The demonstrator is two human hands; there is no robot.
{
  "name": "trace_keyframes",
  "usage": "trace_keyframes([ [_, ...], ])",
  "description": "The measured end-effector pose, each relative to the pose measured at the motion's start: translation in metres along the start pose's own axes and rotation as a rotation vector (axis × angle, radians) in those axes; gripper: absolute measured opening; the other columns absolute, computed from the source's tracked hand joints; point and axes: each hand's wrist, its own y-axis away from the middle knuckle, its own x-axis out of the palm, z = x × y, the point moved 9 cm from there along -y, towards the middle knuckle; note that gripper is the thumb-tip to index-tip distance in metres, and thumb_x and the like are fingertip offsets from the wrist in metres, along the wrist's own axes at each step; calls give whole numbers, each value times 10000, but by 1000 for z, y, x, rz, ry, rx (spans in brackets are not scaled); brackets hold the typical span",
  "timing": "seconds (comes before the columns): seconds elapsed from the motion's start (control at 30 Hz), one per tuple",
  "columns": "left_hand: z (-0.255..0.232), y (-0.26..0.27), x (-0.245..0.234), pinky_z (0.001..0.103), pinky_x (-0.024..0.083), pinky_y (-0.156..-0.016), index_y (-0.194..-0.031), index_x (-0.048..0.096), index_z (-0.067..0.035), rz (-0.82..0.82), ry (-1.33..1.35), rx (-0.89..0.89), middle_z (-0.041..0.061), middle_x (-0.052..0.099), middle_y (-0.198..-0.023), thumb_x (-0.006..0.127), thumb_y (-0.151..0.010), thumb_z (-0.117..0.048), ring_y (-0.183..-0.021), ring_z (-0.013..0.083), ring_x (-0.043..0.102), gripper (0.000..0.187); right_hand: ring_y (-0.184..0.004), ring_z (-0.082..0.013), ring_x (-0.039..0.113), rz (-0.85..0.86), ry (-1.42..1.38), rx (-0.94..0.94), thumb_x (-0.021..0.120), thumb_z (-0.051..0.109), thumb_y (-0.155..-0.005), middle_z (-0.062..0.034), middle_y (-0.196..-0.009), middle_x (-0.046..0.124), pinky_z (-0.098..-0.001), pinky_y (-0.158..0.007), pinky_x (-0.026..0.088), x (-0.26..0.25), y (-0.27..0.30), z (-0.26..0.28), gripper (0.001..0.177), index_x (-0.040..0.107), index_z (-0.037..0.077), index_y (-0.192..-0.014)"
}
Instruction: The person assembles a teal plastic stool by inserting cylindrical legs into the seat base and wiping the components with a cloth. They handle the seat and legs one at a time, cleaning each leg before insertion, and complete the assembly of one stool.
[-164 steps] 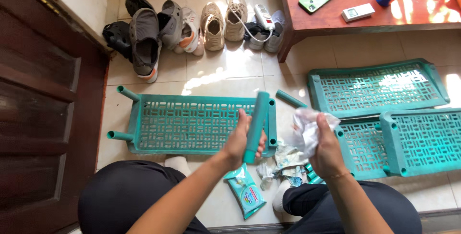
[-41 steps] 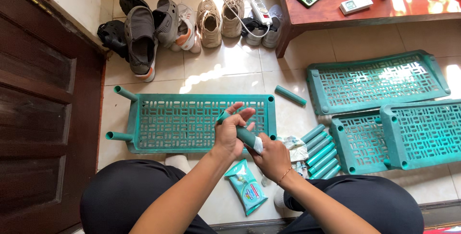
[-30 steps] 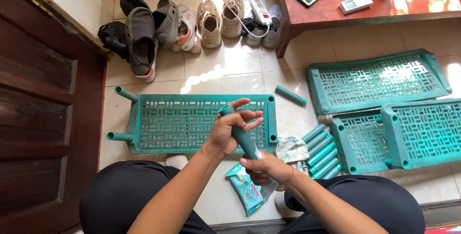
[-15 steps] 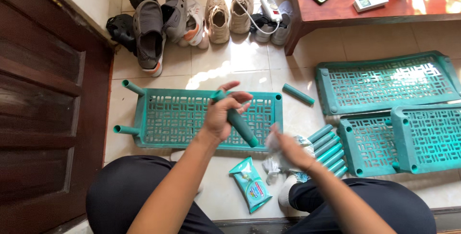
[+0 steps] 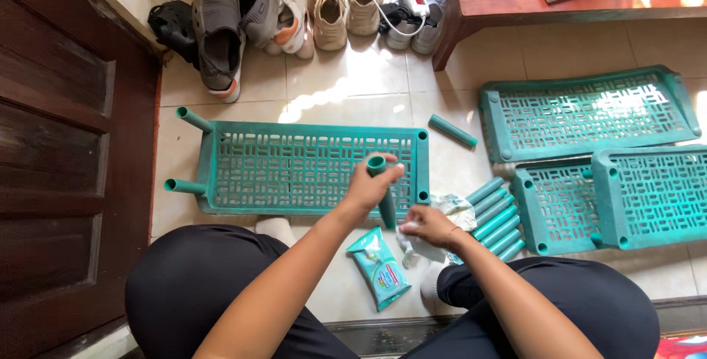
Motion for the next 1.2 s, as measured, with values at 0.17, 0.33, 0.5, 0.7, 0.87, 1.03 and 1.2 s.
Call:
trace_keyframes([
  [0.17,55,0,-9,305,569,-717,-1018,685,-47,-50,-17,-123,48,725,-859,807,-842,-275,-764,135,675,313,-879,-187,695,54,-67,135,843,235,-744,-49,-899,734,-348,-806,563,55,-30,-88,272,734,100,-954],
  [0.33,81,-5,-23,372,573,-679,-1031,650,-47,-94,43,-253,65,707,-854,857,-797,-247,-756,160,666,371,-982,-306,705,11,272,26,851,228,-695,-132,-988,747,-395,-902,548,87,-36,-113,300,761,122,-960],
  [0.5,97,-5,-20,604,522,-695,-1144,435,-120,-70,67,-442,69,591,-870,740,-790,-71,-771,220,603,470,-1067,-347,694,-203,347,273,800,245,-713,-156,-1075,746,-415,-966,541,31,-32,-153,315,747,145,-1008],
  [0.7,111,-10,-12,661,461,-783,-1215,410,-148,-9,98,-478,67,621,-948,663,-858,-74,-878,223,610,444,-1090,-387,667,-345,325,419,733,204,-764,-182,-1113,726,-453,-978,520,-2,-21,-160,312,720,150,-1070],
  [0.87,113,-22,-11,475,574,-814,-1364,545,-53,39,1,-232,78,712,-1100,652,-780,37,-966,229,685,601,-1055,-397,657,-577,470,25,751,282,-819,-183,-1091,708,-490,-909,518,-28,-33,-69,304,708,117,-1072],
  [1.03,100,-17,-12,352,545,-928,-1564,179,6,-23,-379,-87,167,714,-1212,748,-735,2,-1092,277,705,1005,-832,-139,703,-338,-565,-85,606,373,-1010,-83,-1092,716,-296,-713,556,-58,-39,30,393,659,66,-1249],
  [1.2,68,-4,-8,383,495,-1005,-1588,9,38,-8,-602,-5,159,711,-1249,744,-735,-33,-1145,338,670,1128,-720,-80,625,-101,-239,-162,742,308,-868,-10,-1065,669,-248,-635,547,-77,10,135,506,623,172,-1341],
])
